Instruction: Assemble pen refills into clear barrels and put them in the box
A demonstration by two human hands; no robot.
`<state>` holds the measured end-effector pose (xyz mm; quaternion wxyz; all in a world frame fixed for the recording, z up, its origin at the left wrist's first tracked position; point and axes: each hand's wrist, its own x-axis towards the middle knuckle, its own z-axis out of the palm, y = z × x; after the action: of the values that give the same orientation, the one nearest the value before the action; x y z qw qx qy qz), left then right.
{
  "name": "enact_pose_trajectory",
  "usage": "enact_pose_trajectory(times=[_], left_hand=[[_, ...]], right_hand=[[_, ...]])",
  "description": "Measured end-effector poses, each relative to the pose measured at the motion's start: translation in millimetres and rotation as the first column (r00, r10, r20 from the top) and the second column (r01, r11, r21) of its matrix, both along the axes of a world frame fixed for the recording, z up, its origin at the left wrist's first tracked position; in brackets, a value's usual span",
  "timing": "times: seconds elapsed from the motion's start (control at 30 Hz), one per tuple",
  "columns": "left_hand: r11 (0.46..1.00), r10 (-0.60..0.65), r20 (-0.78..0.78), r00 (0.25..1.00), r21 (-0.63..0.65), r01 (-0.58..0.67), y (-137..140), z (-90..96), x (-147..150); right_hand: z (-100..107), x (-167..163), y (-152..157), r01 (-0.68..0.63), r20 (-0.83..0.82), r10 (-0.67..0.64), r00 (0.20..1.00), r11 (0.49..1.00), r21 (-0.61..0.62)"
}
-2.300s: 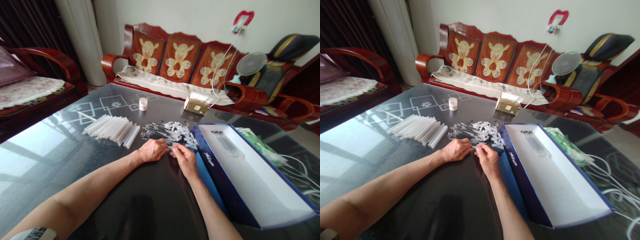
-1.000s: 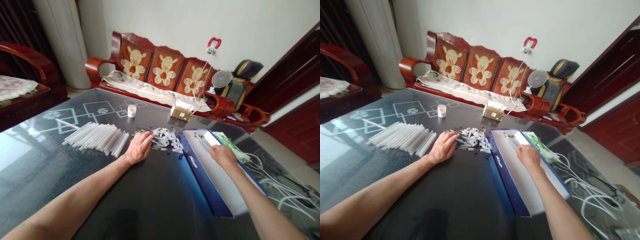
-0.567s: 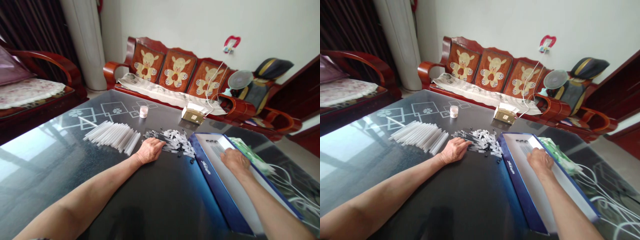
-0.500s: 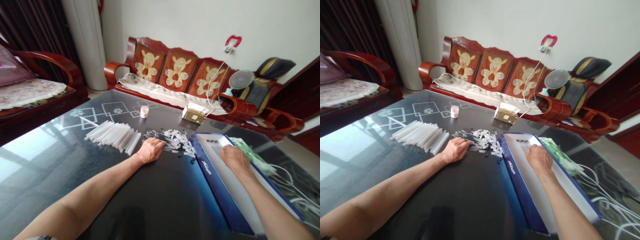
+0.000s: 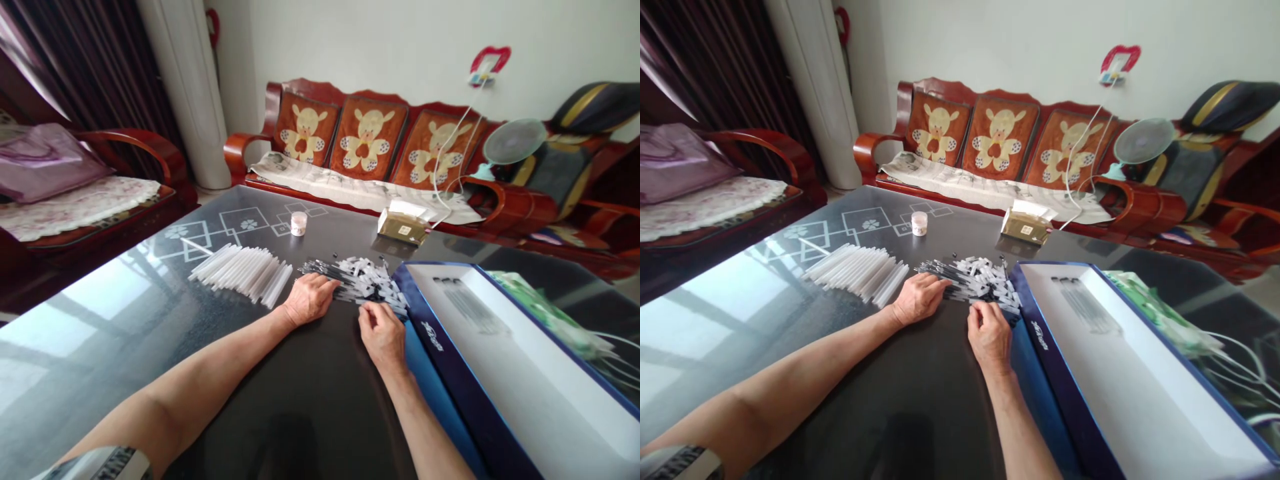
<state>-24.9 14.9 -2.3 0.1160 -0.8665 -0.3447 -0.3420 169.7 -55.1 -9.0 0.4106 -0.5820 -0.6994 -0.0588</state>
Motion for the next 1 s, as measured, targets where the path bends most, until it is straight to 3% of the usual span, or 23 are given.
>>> enact_pose_trajectory(times=[0.13, 0.27, 0.33, 0.4, 0.53, 0.63, 1.0], left_hand=[[0.999, 0.030, -0.025, 0.999, -0.035, -0.031, -2, -1.2, 1], [0.968, 0.211, -0.103, 0.972, -0.117, -0.222, -2, 9.0, -5], [0.911, 0.341, -0.170, 0.925, -0.185, -0.370, 2, 22.7, -14], [0.817, 0.448, -0.262, 0.855, -0.269, -0.510, 7, 40.4, -26], [0.649, 0.502, -0.467, 0.728, -0.353, -0.674, 13, 70.4, -49], [0.581, 0.476, -0.550, 0.687, -0.390, -0.714, 11, 76.2, -58], [0.565, 0.449, -0.530, 0.719, -0.455, -0.688, 9, 61.1, -60]], right_hand=[[0, 8, 5, 0.005, -0.042, -0.006, 0.999, 1.000, -0.020], [0, 8, 7, -0.006, -0.100, 0.002, 0.995, 0.999, -0.039], [-1, 8, 6, -0.012, -0.123, 0.007, 0.992, 0.999, -0.039], [-2, 8, 6, -0.017, -0.136, 0.011, 0.991, 0.999, -0.045], [-1, 8, 5, -0.021, -0.137, 0.011, 0.991, 0.998, -0.066], [0, 7, 5, -0.025, -0.137, 0.014, 0.990, 0.997, -0.075], [1, 6, 5, -0.014, -0.136, 0.001, 0.991, 0.995, -0.096]])
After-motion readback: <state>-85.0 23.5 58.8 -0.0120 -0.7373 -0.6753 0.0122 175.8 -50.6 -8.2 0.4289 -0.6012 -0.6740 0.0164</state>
